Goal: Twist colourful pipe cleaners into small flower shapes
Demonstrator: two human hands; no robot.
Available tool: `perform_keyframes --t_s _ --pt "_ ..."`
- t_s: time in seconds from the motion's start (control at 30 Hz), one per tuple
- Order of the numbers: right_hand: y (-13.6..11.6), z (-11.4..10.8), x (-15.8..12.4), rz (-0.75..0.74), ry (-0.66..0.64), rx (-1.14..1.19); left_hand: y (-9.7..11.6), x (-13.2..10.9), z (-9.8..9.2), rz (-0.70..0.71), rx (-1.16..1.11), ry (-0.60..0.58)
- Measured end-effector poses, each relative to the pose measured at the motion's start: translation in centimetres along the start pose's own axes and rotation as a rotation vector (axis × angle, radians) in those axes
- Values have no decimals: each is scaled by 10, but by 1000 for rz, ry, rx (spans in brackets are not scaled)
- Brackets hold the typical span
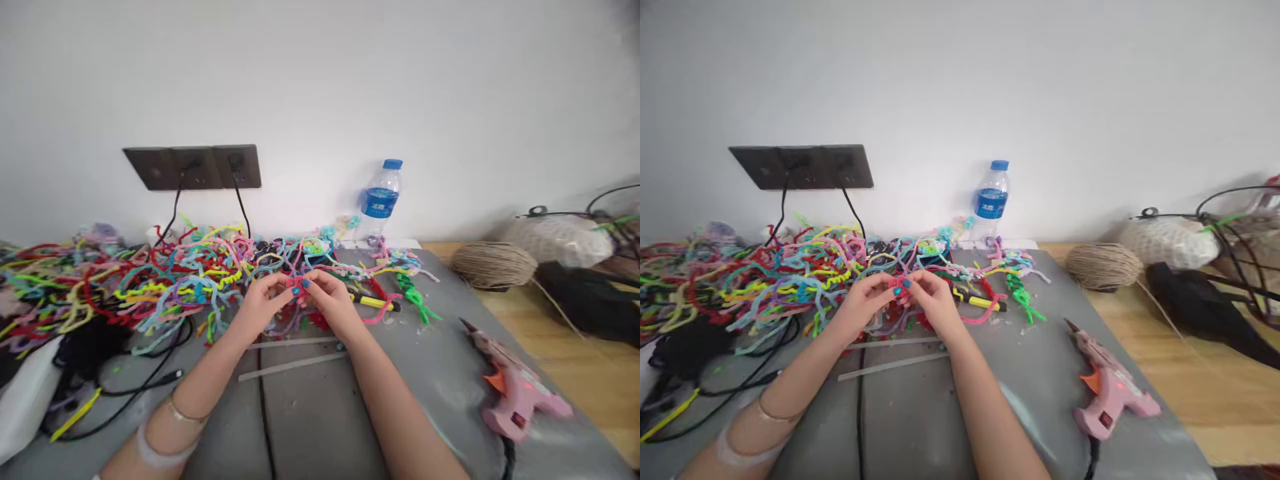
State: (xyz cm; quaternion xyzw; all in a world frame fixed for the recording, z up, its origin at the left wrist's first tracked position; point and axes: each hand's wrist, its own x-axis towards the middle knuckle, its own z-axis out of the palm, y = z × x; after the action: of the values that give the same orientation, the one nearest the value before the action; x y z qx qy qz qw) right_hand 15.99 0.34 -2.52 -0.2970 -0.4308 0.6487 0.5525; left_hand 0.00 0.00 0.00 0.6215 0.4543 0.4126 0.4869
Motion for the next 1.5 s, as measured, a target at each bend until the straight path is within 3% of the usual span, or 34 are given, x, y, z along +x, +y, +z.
perform_keyframes --t_s 0.23,0.43,0.67,0.9,1.0,1.17,1.3,1.5 --pt "-4 -1 -1 133 -82 153 -1 1 2 37 -90 -38" --pt "-4 3 -2 81 -56 106 -2 0 4 -10 -173 54" --pt "-4 1 0 89 -22 98 -9 1 4 -93 -254 2" --pt "-2 -1 0 81 -21 42 -2 1 5 -107 -247 30" --pt "1 0 0 -12 -10 -74 -1 1 6 -129 -264 51" --pt "1 3 -1 -311 -2 -334 -5 0 9 -140 -314 140" --pt "-2 3 -3 -489 32 -583 -10 0 10 -157 -295 135" --pt "-5 3 -6 -594 84 -740 -13 0 10 -125 -240 104"
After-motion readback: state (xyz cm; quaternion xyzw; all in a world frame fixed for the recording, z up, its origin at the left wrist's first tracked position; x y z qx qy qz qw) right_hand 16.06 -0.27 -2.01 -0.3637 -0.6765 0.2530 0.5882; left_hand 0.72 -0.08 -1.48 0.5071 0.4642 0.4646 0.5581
